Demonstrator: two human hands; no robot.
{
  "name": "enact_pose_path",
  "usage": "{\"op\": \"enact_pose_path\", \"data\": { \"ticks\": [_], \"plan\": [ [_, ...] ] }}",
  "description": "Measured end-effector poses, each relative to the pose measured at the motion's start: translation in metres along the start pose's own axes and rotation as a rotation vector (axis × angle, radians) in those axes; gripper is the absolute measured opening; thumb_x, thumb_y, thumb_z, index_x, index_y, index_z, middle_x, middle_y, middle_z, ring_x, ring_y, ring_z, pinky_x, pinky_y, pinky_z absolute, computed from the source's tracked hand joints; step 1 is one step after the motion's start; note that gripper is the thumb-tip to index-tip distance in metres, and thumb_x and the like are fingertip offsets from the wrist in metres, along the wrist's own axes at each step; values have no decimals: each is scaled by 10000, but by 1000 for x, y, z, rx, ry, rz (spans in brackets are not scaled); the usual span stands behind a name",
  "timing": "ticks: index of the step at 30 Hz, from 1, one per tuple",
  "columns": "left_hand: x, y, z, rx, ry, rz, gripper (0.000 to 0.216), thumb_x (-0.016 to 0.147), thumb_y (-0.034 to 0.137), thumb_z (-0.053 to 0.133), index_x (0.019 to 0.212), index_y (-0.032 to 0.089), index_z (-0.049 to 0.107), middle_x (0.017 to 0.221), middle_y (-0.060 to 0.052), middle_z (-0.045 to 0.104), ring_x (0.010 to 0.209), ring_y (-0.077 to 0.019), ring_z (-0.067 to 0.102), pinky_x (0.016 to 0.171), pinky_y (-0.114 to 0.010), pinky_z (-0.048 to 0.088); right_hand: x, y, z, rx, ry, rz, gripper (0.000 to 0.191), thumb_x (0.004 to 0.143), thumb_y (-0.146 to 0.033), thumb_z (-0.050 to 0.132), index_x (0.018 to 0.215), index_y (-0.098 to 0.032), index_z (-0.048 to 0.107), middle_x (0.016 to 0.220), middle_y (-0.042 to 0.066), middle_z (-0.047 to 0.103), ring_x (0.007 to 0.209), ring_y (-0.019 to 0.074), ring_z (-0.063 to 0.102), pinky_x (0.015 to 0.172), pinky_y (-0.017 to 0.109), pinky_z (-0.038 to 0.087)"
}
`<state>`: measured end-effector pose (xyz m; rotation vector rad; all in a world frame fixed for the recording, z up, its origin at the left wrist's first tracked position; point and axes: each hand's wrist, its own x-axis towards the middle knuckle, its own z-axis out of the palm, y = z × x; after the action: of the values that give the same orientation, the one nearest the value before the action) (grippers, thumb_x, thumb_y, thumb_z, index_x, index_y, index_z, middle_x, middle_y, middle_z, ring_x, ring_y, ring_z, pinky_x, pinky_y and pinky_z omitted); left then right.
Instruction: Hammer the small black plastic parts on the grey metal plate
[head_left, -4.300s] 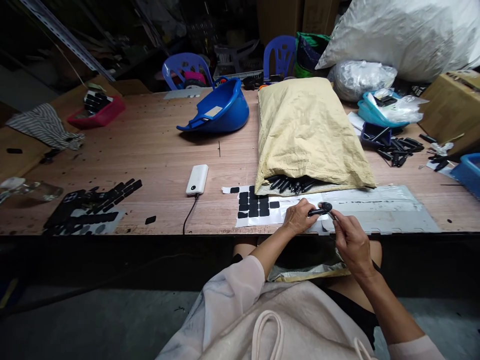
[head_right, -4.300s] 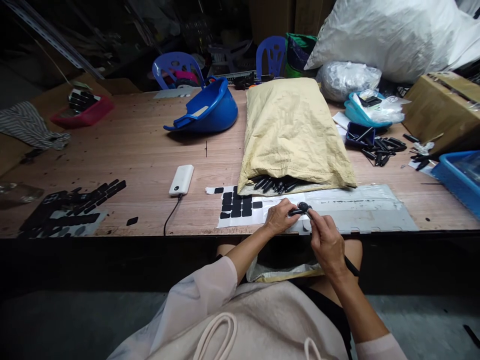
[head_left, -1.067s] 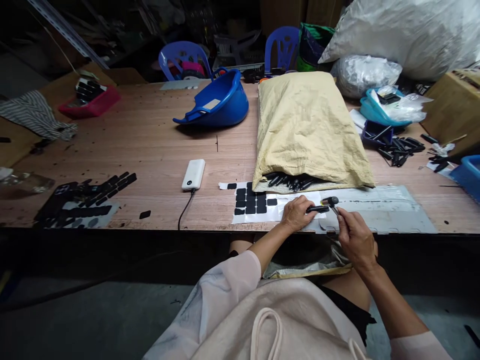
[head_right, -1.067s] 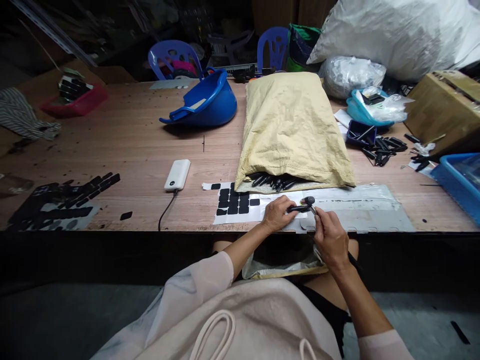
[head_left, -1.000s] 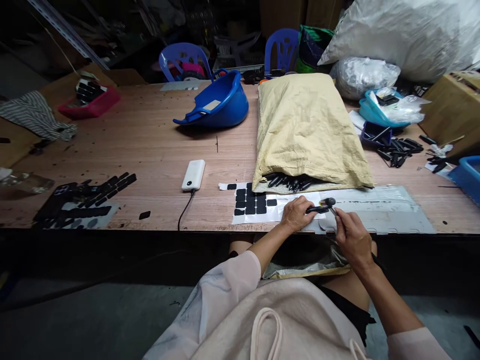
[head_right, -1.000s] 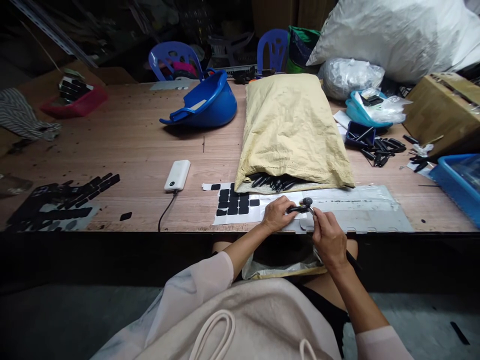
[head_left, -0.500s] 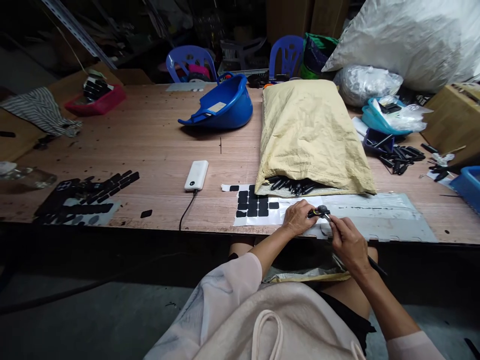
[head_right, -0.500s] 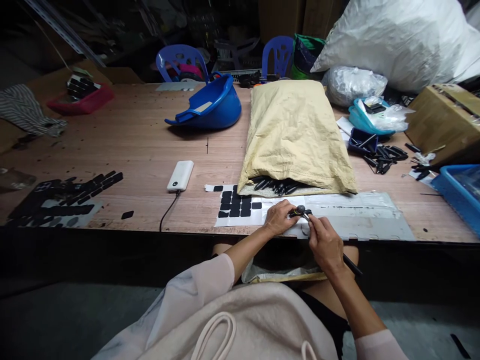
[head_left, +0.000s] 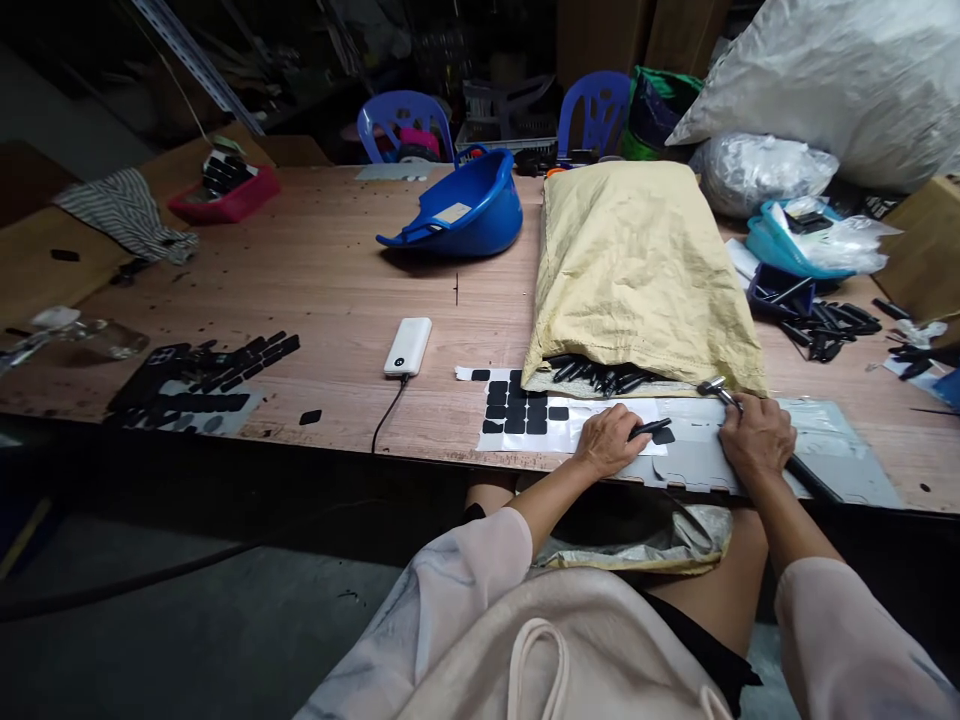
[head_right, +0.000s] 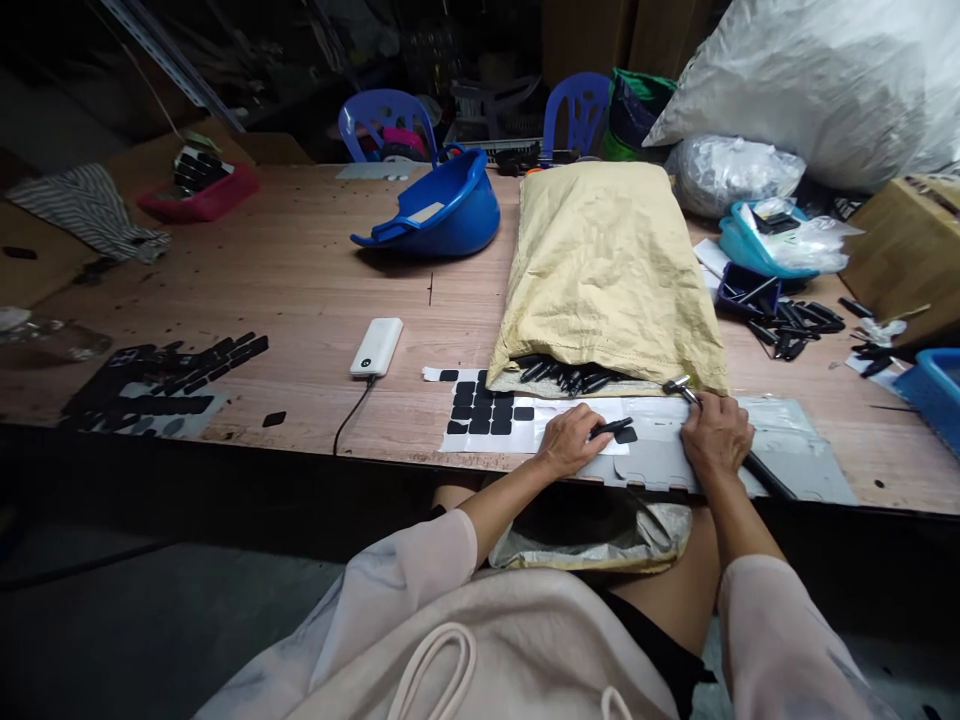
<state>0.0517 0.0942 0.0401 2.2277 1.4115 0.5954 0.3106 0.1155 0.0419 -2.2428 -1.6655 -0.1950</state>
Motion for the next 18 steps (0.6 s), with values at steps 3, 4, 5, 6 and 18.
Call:
{"op": "enact_pose_path", "data": {
  "ticks": [3, 4, 5, 6, 18],
  "plan": [
    [-3, 4, -4, 28, -2, 29, 228, 1022, 395, 603, 1108, 203, 693, 1084, -57, 688, 1049, -210, 657, 918, -316, 531, -2, -3, 0, -5, -6, 16, 387, 957, -369, 479, 1189, -167, 713, 1121, 163, 630, 980, 275, 509, 802, 399, 362],
    [-8, 6, -6, 32, -6, 60, 247, 1034, 399, 580, 1122, 194, 688, 1087, -66, 694, 1042, -213, 662, 913, -321, 530, -2, -3, -1, -3, -5, 18, 382, 955, -366, 482, 1183, -167, 715, 1115, 164, 630, 979, 277, 514, 806, 403, 367],
    [-15, 8, -7, 29, -15, 110, 270, 1046, 406, 555, 1137, 187, 683, 1087, -75, 700, 1030, -214, 668, 904, -324, 530, -2, -3, -1, 0, -1, 15, 378, 953, -364, 485, 1175, -165, 718, 1107, 167, 632, 976, 280, 518, 807, 410, 373],
    [-26, 9, -8, 18, -29, 180, 296, 1057, 419, 528, 1155, 184, 680, 1082, -81, 706, 1013, -214, 675, 892, -326, 530, -1, -3, -1, 3, 4, 11, 377, 951, -363, 488, 1167, -162, 722, 1097, 171, 634, 971, 285, 523, 806, 417, 379],
    [-149, -27, 24, 130, -469, -194, 272, 994, 355, 590, 1225, 221, 645, 1087, -95, 768, 958, -266, 747, 850, -378, 571, 0, 1, 5, 16, 88, -38, 362, 929, -353, 516, 1132, -158, 742, 1032, 177, 634, 921, 286, 533, 777, 440, 404]
  ]
}}
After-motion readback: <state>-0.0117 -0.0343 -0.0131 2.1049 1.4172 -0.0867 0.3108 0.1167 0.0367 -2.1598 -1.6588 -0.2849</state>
